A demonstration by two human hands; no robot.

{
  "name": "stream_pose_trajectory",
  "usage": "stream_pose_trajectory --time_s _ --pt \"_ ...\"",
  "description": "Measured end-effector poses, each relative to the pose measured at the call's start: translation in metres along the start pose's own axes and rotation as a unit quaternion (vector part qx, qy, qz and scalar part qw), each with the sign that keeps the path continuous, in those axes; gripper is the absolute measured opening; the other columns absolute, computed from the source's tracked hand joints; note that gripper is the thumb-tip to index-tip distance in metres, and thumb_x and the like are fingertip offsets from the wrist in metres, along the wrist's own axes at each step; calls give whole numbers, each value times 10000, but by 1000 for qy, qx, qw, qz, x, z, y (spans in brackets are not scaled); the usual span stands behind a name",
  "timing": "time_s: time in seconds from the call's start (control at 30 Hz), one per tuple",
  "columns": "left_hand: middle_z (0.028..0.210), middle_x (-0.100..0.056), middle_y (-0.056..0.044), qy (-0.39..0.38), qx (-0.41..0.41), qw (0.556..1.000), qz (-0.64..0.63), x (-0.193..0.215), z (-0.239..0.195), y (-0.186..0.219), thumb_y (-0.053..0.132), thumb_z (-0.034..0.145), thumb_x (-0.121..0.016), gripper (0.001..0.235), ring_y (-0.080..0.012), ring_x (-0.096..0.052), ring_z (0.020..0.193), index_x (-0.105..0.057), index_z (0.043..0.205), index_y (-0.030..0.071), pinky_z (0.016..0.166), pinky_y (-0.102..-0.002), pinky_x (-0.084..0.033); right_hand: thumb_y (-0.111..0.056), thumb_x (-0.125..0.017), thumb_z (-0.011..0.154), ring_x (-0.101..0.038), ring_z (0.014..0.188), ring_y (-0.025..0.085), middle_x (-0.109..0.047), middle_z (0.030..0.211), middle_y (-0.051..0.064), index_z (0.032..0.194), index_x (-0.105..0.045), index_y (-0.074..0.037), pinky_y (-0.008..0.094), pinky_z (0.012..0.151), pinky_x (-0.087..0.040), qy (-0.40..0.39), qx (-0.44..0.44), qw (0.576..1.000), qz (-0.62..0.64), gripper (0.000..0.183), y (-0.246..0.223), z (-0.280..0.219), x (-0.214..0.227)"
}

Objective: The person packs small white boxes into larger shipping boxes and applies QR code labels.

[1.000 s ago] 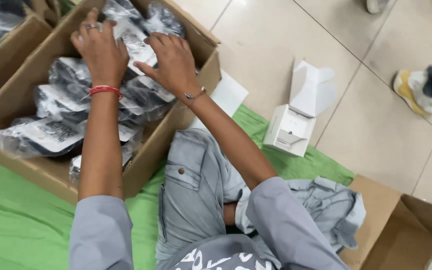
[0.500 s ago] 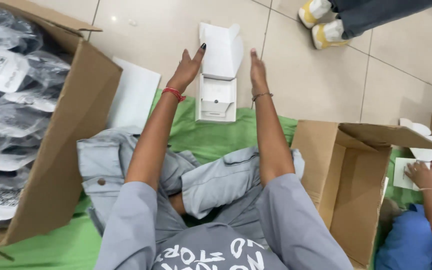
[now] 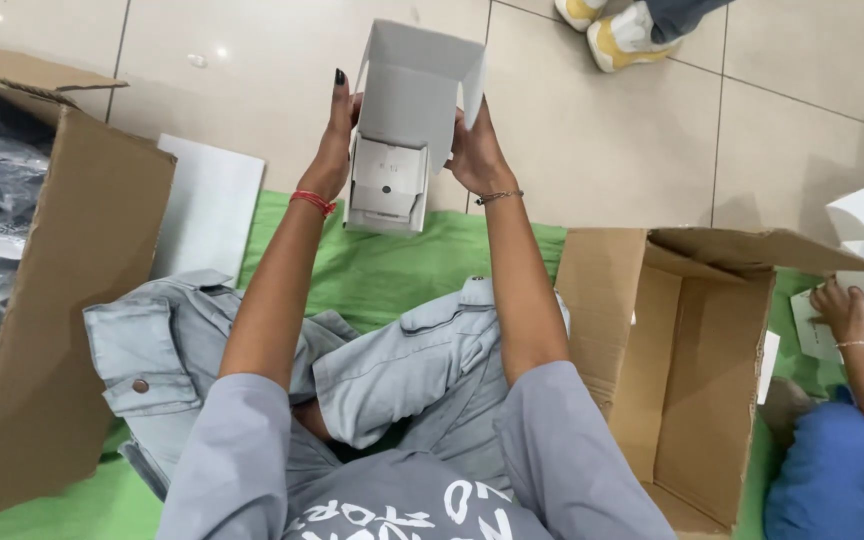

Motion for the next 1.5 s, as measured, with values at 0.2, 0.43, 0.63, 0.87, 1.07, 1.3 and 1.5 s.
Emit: stream_pose_trajectory --time_s 0.2,0.43,0.63,0.87,1.07,1.3,1.5 --pt "1706 -25 -133 -9 11 995 100 7 -40 -20 860 865 -299 1088 -307 -1 1572 -72 1640 131 1235 -470 -83 -885 -421 779 -483 1354 319 -560 1362 235 1413 -535 87 578 1120 -370 34 -46 994 -89 1165 15 -36 -14" --pt "1699 -234 -161 -17 21 1000 -5 6 -56 -32 750 920 -399 917 -340 -175 1569 -302 1617 162 1255 -433 -171 -562 -520 960 -504 1238 227 -547 1291 120 1401 -512 2 516 1083 -459 20 2 994 -105 716 41 -38 -6" --pt "1710 -172 -178 -23 -2 998 58 6 -54 -35 619 946 -365 774 -317 -149 1594 -431 1562 155 1230 -418 -184 -222 -452 995 -526 1230 225 -599 1359 134 1380 -626 1 390 1056 -453 -2 23 994 -109 478 54 -24 5" --pt "1723 -4 -168 -19 -2 970 241 11 -67 -30 497 964 -398 793 -327 35 1593 -168 1643 157 1243 -414 -61 -204 -439 981 -413 1437 267 -366 1607 177 1580 -360 -86 363 1152 -357 42 18 976 -214 616 72 -32 -1" --pt "1768 -45 -93 -38 37 979 196 19 -71 -50 615 957 -431 942 -299 -94 1625 -53 1648 99 1282 -390 -135 -402 -354 1035 -541 1333 326 -479 1539 192 1637 -146 -191 458 994 -523 64 -78 981 -166 671 89 -43 -4" --pt "1701 -117 -32 -8 130 985 115 10 -105 -9 603 787 -519 1022 -339 -155 1542 -57 1624 241 1119 -675 -233 -593 -489 947 -505 1338 301 -374 1557 165 1626 -108 -198 484 993 -531 69 -95 975 -191 873 49 -74 -43" --pt "1706 -186 -75 6 159 972 170 28 -79 -12 592 915 -435 821 -356 -149 1571 -172 1626 277 1150 -697 -228 -523 -531 1056 -520 1421 338 -459 1625 249 1609 -415 -41 462 1158 -461 -13 2 999 30 742 63 -45 -10"
Point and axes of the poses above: each hand's wrist, its own z-axis towards the middle knuckle, its own x-axis out of the back of the hand, y = z × x, the point moved 6 cm from there along z, towards the middle knuckle
